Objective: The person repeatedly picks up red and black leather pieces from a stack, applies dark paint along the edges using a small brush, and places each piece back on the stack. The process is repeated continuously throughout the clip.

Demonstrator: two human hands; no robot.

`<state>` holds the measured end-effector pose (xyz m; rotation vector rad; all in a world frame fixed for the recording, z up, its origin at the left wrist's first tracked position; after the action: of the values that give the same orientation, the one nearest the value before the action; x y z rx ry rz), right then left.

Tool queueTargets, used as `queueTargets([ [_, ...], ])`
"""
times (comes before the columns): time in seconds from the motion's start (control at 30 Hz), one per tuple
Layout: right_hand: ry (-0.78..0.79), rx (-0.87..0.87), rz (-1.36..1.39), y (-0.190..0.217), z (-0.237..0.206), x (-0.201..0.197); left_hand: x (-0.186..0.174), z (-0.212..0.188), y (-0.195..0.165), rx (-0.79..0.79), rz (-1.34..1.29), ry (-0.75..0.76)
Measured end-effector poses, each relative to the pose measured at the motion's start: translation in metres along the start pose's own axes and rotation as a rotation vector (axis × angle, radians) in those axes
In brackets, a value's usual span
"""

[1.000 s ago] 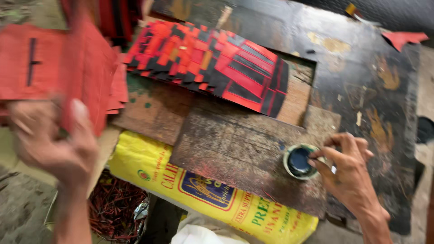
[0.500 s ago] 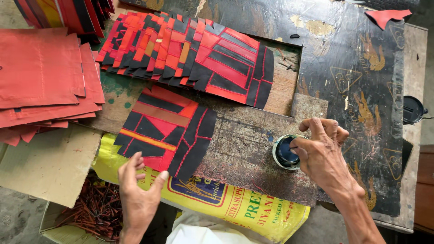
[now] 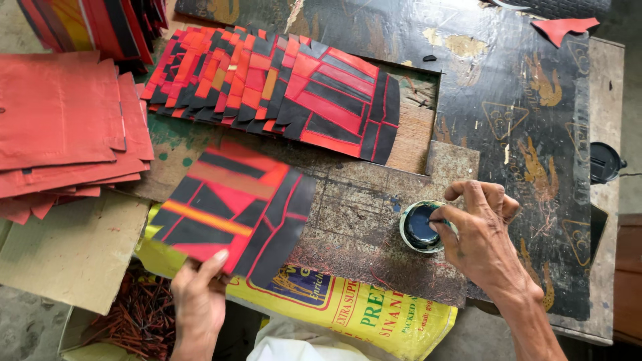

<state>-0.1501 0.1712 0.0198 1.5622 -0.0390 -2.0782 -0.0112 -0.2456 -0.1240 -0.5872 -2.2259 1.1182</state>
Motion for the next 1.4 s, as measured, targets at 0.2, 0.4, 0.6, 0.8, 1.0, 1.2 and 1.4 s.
queueTargets([
  [0.2, -0.038, 0.003, -0.006, 0.002, -0.002, -0.005, 0.012, -0.015, 0.028, -0.351, -0.224, 0.025],
  [0.4, -0.033, 0.003, 0.001, 0.002, -0.005, -0.013, 0.016, -0.033, 0.016, -0.292, 0.016, 0.133],
  [0.6, -0.093, -0.049, 0.010, 0.004, -0.010, -0.024, 0.024, -0.057, 0.001, -0.254, 0.315, 0.178],
  [0.8, -0.288, 0.286, 0.263, -0.011, -0.025, -0.032, 0.059, -0.064, 0.025, -0.331, -0.139, 0.200],
  [1.0, -0.342, 0.757, 1.279, -0.029, -0.041, -0.003, 0.127, -0.090, 0.072, -0.538, -0.320, 0.671],
  [1.2, -0.313, 0.825, 1.655, -0.024, -0.034, 0.007, 0.129, -0.099, 0.090, -0.614, -0.218, 0.460],
  [1.4, -0.309, 0.849, 1.670, -0.025, -0.032, 0.007, 0.134, -0.104, 0.096, -0.632, -0.233, 0.498],
])
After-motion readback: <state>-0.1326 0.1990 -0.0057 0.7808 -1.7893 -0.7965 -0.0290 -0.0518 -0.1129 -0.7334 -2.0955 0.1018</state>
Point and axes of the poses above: each hand's wrist, its own z-axis towards the middle knuckle, its own x-axis out of the palm, y = z × x, the point moved 8 cm from there along z, towards the middle knuckle, and after that the axes turned 10 degrees about -y, right-handed, at the moved point
